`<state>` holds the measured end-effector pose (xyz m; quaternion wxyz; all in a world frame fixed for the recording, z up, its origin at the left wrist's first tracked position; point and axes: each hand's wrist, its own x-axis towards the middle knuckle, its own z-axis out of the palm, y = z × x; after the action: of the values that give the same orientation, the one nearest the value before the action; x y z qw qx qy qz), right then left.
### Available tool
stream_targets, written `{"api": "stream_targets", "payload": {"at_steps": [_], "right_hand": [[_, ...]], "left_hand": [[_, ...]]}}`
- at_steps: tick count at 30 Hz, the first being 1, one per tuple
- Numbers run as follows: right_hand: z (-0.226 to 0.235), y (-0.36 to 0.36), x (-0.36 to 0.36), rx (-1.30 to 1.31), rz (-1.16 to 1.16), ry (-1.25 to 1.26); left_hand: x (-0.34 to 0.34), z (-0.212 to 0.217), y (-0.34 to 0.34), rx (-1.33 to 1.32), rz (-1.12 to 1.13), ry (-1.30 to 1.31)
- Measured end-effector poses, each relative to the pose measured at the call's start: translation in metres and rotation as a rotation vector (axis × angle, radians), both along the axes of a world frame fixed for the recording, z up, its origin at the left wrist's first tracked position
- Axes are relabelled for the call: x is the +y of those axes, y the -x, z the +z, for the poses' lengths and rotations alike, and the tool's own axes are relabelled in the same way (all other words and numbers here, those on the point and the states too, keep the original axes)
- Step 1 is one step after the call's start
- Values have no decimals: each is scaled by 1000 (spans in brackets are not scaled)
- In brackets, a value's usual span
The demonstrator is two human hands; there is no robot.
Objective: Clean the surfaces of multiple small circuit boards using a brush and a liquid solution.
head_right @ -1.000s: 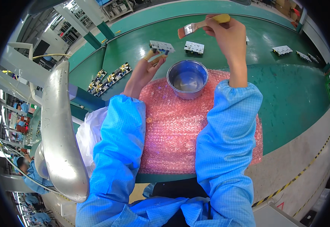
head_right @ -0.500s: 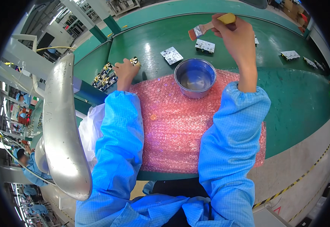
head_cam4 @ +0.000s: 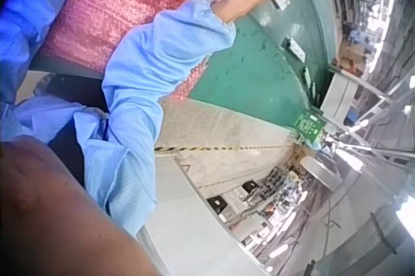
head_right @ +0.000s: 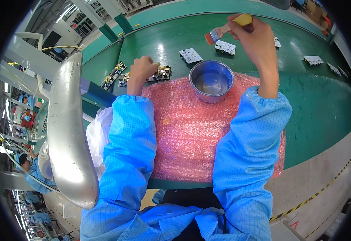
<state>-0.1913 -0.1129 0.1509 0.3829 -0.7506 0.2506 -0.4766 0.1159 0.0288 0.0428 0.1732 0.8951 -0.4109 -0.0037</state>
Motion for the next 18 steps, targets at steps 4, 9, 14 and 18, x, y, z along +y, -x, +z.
{"api": "stream_targets", "payload": {"at_steps": [4, 9, 14, 18], "right_hand": [[2, -3, 6, 1, 22, -1], [-4, -4, 2, 86, 111, 60], [-4, -7, 8, 211, 177, 89], [-7, -9, 9, 224, 194, 59]], "left_hand": [[7, 7, 2, -16, 167, -261], [3, 9, 20, 20, 153, -355], [-1, -4, 22, 51, 249, -237], [-4, -10, 22, 29, 244, -202]]}}
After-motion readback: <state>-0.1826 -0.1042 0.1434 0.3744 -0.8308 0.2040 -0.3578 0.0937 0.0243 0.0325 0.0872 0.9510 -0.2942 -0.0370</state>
